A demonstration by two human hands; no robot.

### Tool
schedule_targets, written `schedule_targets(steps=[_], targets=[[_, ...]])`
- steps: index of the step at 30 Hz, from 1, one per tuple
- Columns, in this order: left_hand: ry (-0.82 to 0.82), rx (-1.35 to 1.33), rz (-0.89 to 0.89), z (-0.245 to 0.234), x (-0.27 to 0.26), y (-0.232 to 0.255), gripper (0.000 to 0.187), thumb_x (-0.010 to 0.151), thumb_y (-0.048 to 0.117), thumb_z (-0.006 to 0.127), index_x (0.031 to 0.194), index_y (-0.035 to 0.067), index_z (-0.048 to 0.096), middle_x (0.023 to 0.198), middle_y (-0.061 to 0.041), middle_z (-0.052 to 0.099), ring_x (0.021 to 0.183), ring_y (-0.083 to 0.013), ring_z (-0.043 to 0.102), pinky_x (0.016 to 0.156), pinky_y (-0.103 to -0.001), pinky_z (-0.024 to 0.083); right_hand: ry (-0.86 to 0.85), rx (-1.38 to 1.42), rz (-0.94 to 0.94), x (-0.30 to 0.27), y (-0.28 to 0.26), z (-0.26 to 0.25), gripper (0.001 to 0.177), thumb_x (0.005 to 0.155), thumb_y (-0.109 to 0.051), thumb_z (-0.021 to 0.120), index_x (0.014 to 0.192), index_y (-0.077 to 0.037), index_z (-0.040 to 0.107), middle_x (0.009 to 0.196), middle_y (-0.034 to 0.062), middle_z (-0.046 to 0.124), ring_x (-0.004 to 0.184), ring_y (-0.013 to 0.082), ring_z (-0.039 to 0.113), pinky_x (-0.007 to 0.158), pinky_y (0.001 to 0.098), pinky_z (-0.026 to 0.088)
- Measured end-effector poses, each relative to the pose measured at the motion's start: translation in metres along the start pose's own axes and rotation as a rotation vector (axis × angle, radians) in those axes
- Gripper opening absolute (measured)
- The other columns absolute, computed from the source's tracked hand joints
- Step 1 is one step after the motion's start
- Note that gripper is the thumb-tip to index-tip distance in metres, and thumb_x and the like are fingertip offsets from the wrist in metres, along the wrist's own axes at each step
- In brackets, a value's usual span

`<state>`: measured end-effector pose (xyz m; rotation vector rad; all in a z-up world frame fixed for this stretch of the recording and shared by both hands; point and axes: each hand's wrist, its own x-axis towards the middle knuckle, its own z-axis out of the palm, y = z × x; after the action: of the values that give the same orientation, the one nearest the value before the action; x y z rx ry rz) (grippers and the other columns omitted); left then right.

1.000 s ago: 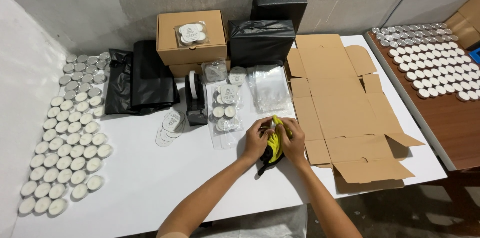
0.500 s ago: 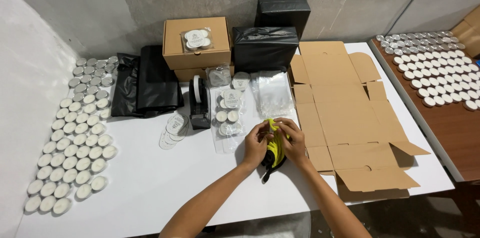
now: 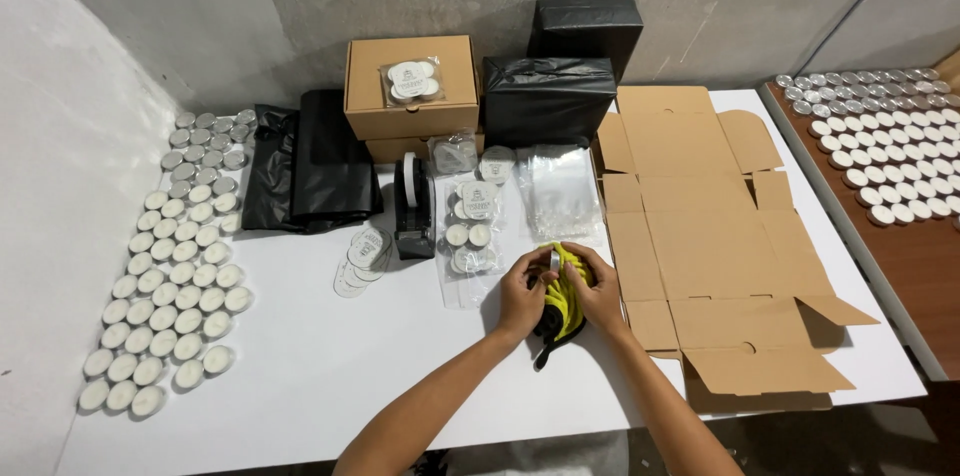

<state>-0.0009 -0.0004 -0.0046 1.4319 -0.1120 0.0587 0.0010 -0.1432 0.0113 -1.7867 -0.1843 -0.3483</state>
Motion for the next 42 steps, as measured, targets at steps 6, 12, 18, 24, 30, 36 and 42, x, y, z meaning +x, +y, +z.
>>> schedule_targets(steps=[6, 12, 18, 24, 30, 36, 42], targets=[[-0.024, 0.028, 0.039, -0.004, -0.002, 0.014, 0.038, 0.1, 0.022, 0.067, 0.136, 0.012, 0.062, 0.119, -0.007, 0.069, 0.112, -0.0177, 0.067, 0.096, -0.035, 0.057, 0.01, -0.046, 0.064, 0.002, -0.001, 0.003, 0.031, 0.096, -0.003, 0.067, 0.127, -0.005, 0.072, 0.108, 0.0167, 0.077, 0.101, 0.0253, 0.071, 0.091, 0.0433, 0.055], [-0.026, 0.043, 0.074, -0.004, -0.003, 0.01, 0.039, 0.101, 0.025, 0.066, 0.138, 0.013, 0.059, 0.121, -0.007, 0.066, 0.115, -0.0205, 0.065, 0.099, -0.037, 0.054, 0.014, -0.078, 0.018, 0.003, 0.002, 0.004, 0.026, 0.097, -0.005, 0.068, 0.122, -0.005, 0.074, 0.101, 0.0177, 0.077, 0.096, 0.0292, 0.072, 0.086, 0.044, 0.056], [-0.019, 0.022, 0.06, -0.006, -0.004, 0.01, 0.039, 0.102, 0.024, 0.065, 0.14, 0.015, 0.057, 0.123, -0.006, 0.065, 0.114, -0.0184, 0.065, 0.1, -0.036, 0.053, 0.009, -0.138, -0.055, 0.005, 0.011, 0.004, 0.017, 0.097, -0.01, 0.07, 0.112, -0.01, 0.078, 0.095, 0.0121, 0.078, 0.092, 0.027, 0.073, 0.083, 0.0408, 0.056], [-0.037, 0.081, 0.08, -0.007, 0.003, -0.005, 0.038, 0.104, 0.023, 0.063, 0.14, 0.009, 0.059, 0.127, -0.011, 0.063, 0.12, -0.0242, 0.063, 0.101, -0.038, 0.053, 0.049, -0.112, -0.049, 0.009, -0.006, 0.009, 0.018, 0.102, -0.011, 0.064, 0.114, -0.01, 0.077, 0.101, 0.0102, 0.077, 0.095, 0.0256, 0.072, 0.081, 0.0386, 0.058], [-0.048, 0.071, 0.037, -0.005, 0.008, -0.003, 0.041, 0.102, 0.027, 0.066, 0.139, 0.012, 0.059, 0.126, -0.009, 0.062, 0.119, -0.0233, 0.063, 0.101, -0.037, 0.054, 0.049, -0.125, -0.01, 0.011, -0.003, 0.008, 0.019, 0.102, -0.012, 0.062, 0.114, -0.011, 0.078, 0.101, 0.0109, 0.076, 0.096, 0.0272, 0.072, 0.078, 0.0405, 0.06], [-0.006, -0.002, -0.031, -0.002, 0.002, 0.02, 0.047, 0.091, 0.031, 0.07, 0.131, 0.009, 0.061, 0.126, -0.01, 0.07, 0.117, -0.023, 0.067, 0.1, -0.032, 0.057, -0.042, -0.147, -0.162, 0.01, -0.001, 0.005, 0.023, 0.101, -0.016, 0.056, 0.115, -0.006, 0.071, 0.103, 0.0084, 0.072, 0.095, 0.0209, 0.07, 0.083, 0.0303, 0.054], [0.001, -0.05, -0.097, 0.0, 0.005, 0.016, 0.036, 0.094, 0.016, 0.069, 0.128, 0.01, 0.06, 0.12, -0.01, 0.071, 0.111, -0.0209, 0.07, 0.093, -0.029, 0.061, -0.083, -0.133, -0.153, 0.011, 0.005, 0.001, 0.03, 0.097, -0.016, 0.057, 0.122, -0.004, 0.07, 0.109, 0.0106, 0.07, 0.099, 0.0233, 0.069, 0.086, 0.0324, 0.055]])
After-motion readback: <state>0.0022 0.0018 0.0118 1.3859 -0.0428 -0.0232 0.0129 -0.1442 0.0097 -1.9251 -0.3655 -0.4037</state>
